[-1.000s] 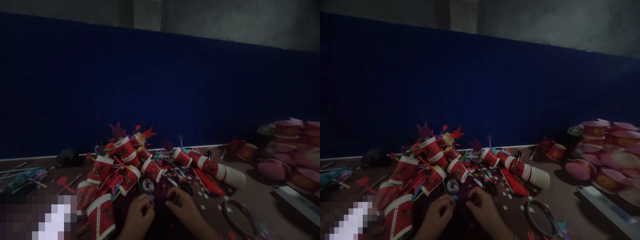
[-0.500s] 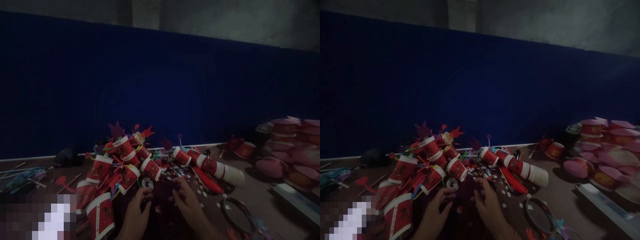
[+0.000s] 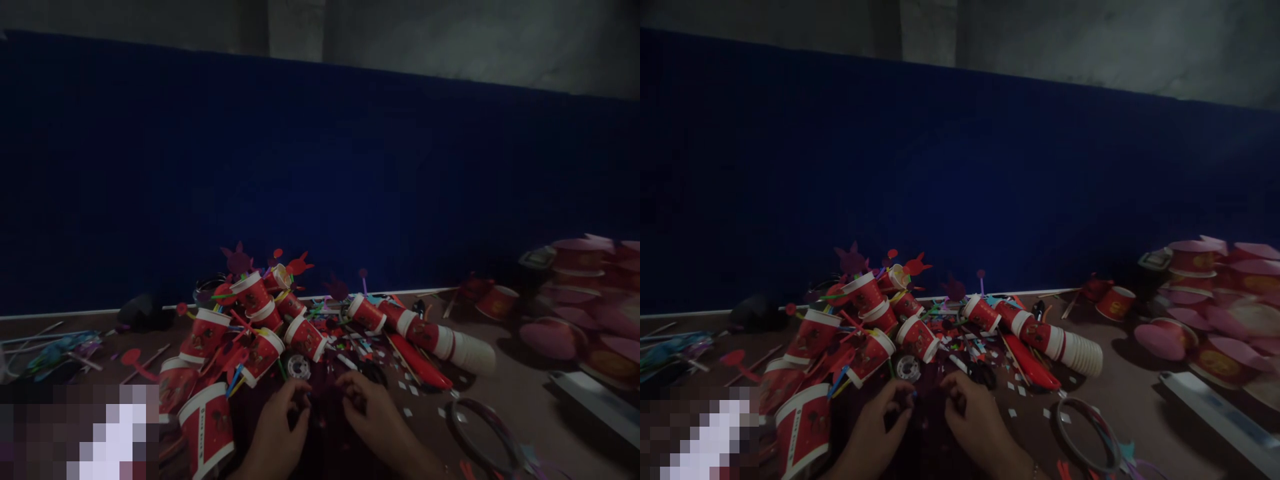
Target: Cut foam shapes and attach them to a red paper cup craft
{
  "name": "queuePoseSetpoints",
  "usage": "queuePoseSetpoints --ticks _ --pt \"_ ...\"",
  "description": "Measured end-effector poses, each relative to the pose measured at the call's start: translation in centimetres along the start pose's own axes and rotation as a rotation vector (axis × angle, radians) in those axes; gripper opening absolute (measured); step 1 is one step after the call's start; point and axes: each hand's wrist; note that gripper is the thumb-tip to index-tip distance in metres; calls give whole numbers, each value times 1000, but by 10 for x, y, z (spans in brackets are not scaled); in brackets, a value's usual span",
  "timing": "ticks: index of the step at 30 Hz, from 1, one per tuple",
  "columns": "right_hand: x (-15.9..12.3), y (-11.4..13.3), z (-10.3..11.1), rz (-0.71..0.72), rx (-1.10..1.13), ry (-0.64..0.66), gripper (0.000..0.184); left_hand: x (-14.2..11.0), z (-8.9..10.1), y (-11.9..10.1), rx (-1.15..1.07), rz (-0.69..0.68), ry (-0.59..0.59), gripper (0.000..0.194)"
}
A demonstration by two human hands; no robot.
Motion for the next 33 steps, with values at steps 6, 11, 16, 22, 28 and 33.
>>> queuePoseSetpoints --ticks 6,11,16,22,28,33 --pt "-1 -1 0 26 -107 -15 19 -1 0 1 71 -24 -7 26" --pt "-2 -2 0 104 -101 -41 22 -2 0 0 125 -97 -9 29" --pt "0 -3 3 132 -129 -47 21 -2 -2 5 162 -176 -23 29" --pt "3 -9 3 148 -129 -139 16 0 -7 11 162 -298 -115 23" --pt "23 -17 29 74 -58 -272 15 1 -9 14 177 -334 -152 22" --pt "51 -7 48 8 -88 -296 20 3 -10 21 183 -352 -150 25"
Point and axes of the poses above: each hand's wrist, its own x-axis towards the middle knuckle, its own z-axis out of the back of the hand, y = z × x, and after that the axes turned 5 degrees about -z, right-handed
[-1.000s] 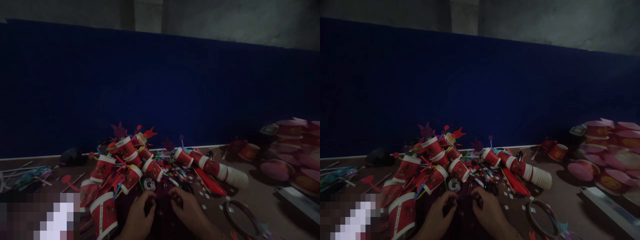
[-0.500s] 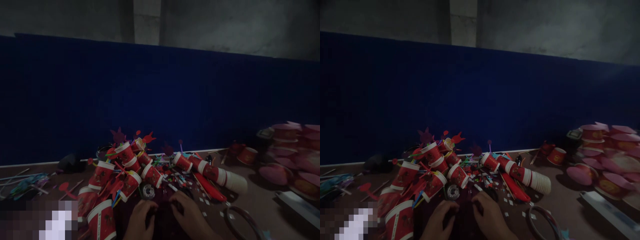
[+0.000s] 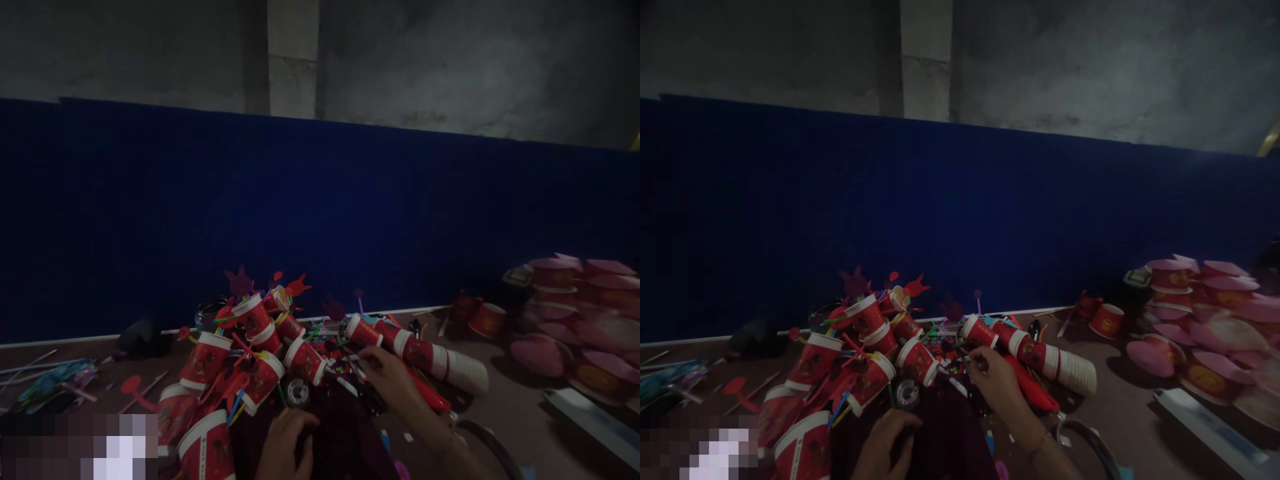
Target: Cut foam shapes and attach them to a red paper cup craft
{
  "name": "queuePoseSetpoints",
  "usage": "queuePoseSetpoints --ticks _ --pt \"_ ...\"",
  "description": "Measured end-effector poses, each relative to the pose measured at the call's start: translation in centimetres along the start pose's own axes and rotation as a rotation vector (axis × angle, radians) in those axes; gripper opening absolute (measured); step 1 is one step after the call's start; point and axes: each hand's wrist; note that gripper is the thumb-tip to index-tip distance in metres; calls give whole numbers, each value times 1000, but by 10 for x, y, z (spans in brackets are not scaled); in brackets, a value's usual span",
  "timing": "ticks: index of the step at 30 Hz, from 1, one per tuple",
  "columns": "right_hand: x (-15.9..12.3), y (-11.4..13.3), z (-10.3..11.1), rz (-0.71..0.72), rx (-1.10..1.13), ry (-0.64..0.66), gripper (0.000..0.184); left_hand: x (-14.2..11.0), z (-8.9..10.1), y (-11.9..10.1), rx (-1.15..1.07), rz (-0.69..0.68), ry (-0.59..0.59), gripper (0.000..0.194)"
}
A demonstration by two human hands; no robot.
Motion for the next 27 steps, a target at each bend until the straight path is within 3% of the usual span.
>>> queuePoseSetpoints --ticks 2,5,7,9,12,16,18,20,23,27 --pt "5 12 -12 43 -26 51 19 -1 -1 5 1 14 -8 30" --pt "6 32 -40 108 -50 114 40 -1 -1 11 13 -26 36 42" --pt "5 40 -57 112 -65 119 54 0 0 11 13 -26 34 40" --pt "4 44 -67 96 -67 113 50 1 0 9 5 -2 0 32" --pt "4 38 -64 69 -42 84 40 2 -3 6 -22 43 -65 23" --pt "-1 27 -48 14 81 26 48 6 -5 4 -171 174 -144 17" --pt "-9 27 -44 -20 256 -7 53 11 -2 2 -338 286 -223 24" --pt "-21 30 -45 -27 430 -1 55 17 3 -2 -555 376 -331 48" --pt "-42 43 -52 17 570 123 54 23 11 -8 -836 383 -362 84" --pt "-55 56 -55 48 617 324 58 22 17 -9 -989 530 -308 82"
Point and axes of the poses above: each hand's wrist, its own x-axis towards the middle knuckle, its own z-axis out of the back of the hand, y = z × x, and after that the axes turned 5 degrees about -z, right-handed
